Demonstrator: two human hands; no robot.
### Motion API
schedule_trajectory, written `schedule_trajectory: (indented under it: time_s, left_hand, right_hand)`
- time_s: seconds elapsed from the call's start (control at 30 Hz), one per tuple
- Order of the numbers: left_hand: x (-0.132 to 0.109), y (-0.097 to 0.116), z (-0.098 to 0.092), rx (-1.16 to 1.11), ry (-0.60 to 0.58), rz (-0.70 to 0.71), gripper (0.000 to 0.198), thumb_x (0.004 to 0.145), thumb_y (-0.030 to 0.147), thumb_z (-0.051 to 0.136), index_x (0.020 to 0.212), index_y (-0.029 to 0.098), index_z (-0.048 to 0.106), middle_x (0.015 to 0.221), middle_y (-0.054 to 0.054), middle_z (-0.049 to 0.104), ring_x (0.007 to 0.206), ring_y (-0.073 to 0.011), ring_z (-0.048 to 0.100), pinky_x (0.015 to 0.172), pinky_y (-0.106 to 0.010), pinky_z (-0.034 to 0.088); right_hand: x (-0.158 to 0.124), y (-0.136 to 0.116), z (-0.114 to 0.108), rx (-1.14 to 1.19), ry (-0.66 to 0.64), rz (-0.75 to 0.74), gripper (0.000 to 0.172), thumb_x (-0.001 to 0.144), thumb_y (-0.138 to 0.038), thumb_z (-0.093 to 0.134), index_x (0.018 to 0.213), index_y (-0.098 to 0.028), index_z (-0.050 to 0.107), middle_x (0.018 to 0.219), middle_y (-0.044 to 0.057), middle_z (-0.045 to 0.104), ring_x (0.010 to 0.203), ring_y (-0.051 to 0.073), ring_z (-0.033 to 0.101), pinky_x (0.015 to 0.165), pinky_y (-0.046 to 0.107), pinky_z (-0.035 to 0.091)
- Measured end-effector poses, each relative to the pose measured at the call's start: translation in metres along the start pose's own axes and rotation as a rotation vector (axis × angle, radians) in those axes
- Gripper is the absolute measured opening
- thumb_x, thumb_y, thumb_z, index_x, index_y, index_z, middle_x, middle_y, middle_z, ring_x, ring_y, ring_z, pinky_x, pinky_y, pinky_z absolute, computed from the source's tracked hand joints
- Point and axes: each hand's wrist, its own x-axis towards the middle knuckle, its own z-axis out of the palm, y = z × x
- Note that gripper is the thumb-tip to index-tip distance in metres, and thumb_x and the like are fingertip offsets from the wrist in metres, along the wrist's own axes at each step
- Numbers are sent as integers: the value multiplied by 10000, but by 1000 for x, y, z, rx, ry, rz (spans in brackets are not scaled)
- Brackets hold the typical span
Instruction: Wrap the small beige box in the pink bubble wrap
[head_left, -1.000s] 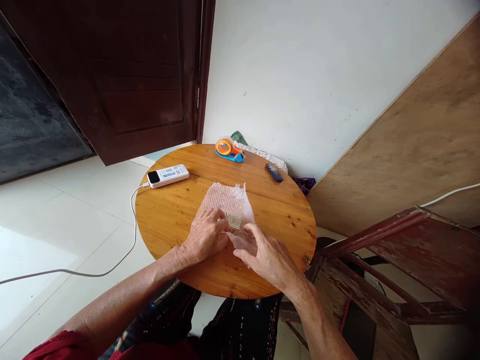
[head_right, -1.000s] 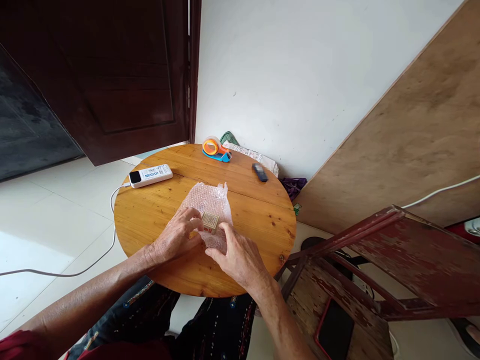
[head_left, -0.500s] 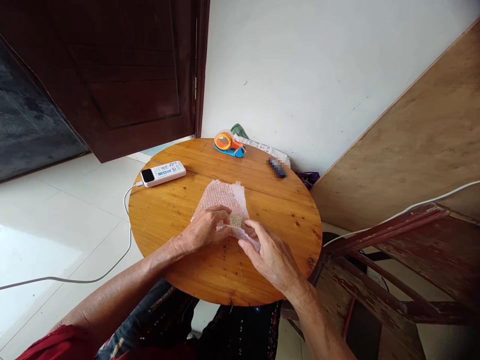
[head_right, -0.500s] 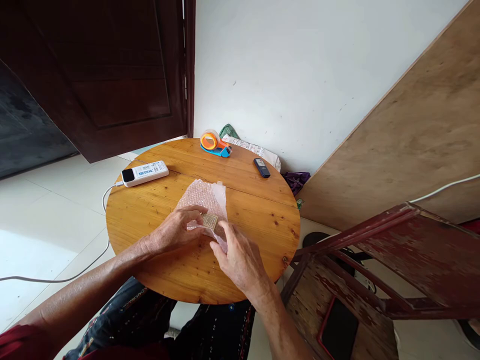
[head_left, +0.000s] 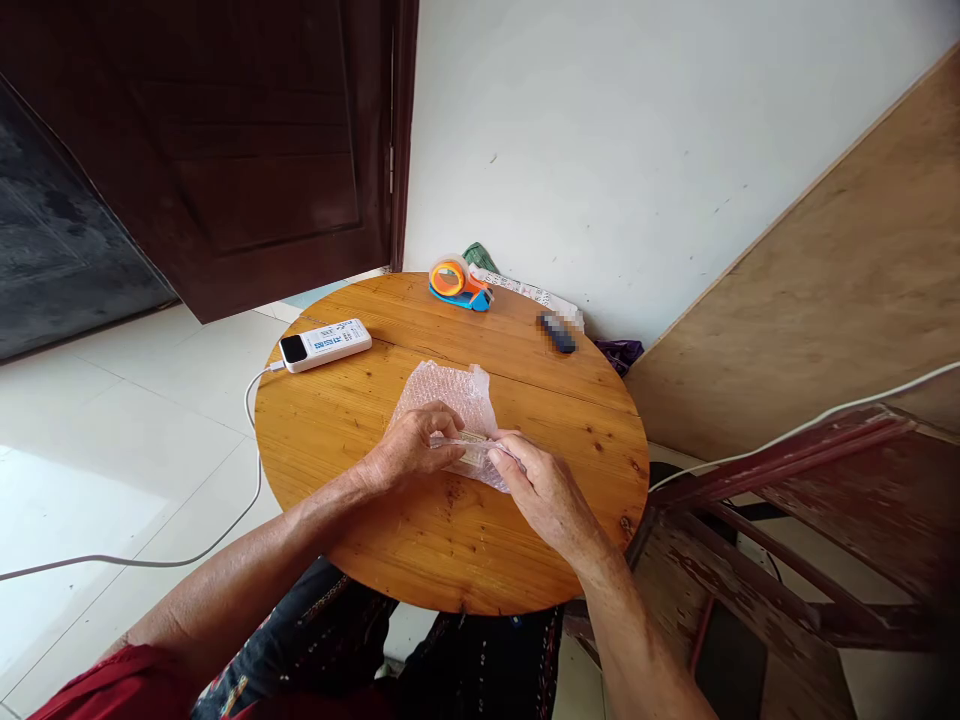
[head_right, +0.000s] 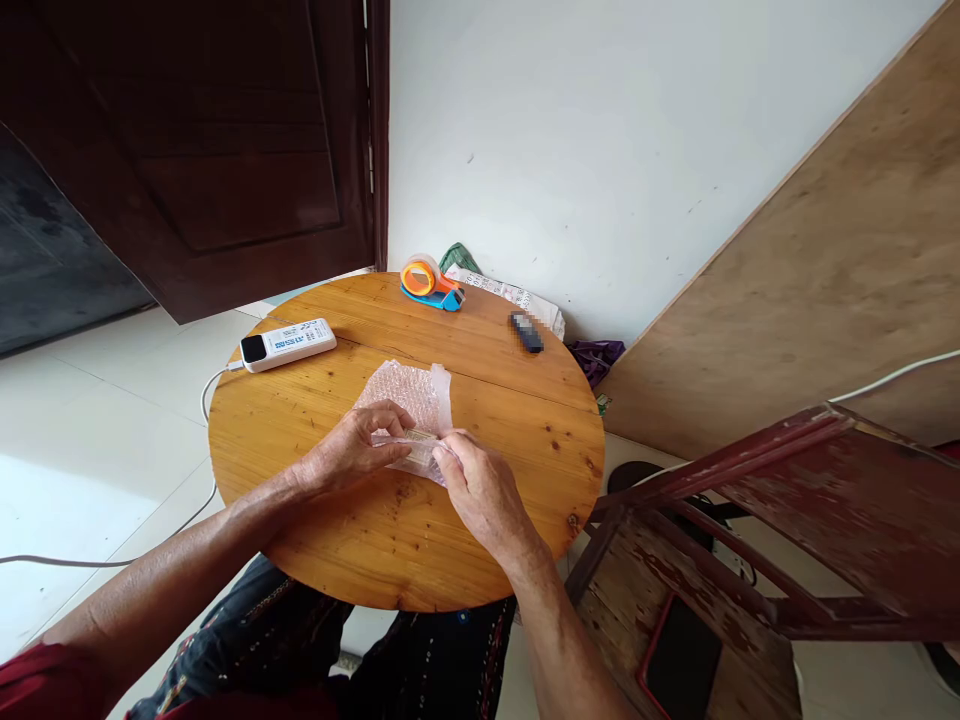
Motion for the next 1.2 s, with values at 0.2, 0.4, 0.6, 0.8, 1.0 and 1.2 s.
schedule_trajectory:
  time_s: [0.2, 0.4, 0.6, 0.8, 1.0, 1.2]
  left_hand:
    - [0, 6, 1, -34, -28, -37, 122, 780, 168, 662, 674, 158, 601, 919, -37, 671, 848, -149, 628, 795, -273, 498]
    - [-2, 11, -2, -30, -49, -62, 108, 771, 162, 649, 673, 157, 605, 910, -35, 670, 817, -138, 619, 747, -248, 476]
    - [0, 13, -3, -7, -76, -140, 42, 734, 133, 644, 705, 158, 627, 854, -16, 662, 790, -136, 603, 733, -246, 462]
    - [12, 12, -2, 7, -103, -208, 48, 703, 109, 618, 688, 154, 625, 712, 13, 618, 695, -118, 555, 657, -224, 434]
    - [20, 8, -2, -36, -135, -246, 40, 700, 127, 618, 669, 150, 610, 634, 35, 578, 623, -99, 516, 604, -208, 405]
    - [22, 9, -1, -54, -150, -254, 42, 677, 109, 606, 669, 150, 603, 630, 43, 574, 605, -89, 509, 585, -196, 394]
  right_hand:
    - [0, -1, -1, -41, -27, 34, 319, 990, -359, 378, 796, -211, 583, 712, 6, 607, 652, 152, 545, 617, 254, 366]
    - [-2, -2, -2, -40, -28, 52, 304, 977, -367, 393, 802, -208, 585, 687, -3, 587, 616, 142, 513, 587, 253, 325]
    - [-2, 1, -2, -26, 10, 93, 335, 966, -411, 393, 762, -215, 575, 655, -7, 573, 608, 146, 513, 584, 256, 329]
    - [-2, 15, 5, -45, 115, 182, 322, 884, -468, 523, 676, -223, 535, 615, -15, 578, 574, 143, 516, 561, 255, 332]
    - [-1, 34, 18, -194, 292, 188, 355, 871, -510, 565, 657, -233, 504, 595, -11, 596, 550, 156, 535, 553, 270, 332]
    - [-17, 17, 10, -439, 501, -50, 235, 970, -390, 489, 948, -195, 618, 905, 79, 692, 791, 212, 630, 682, 315, 426]
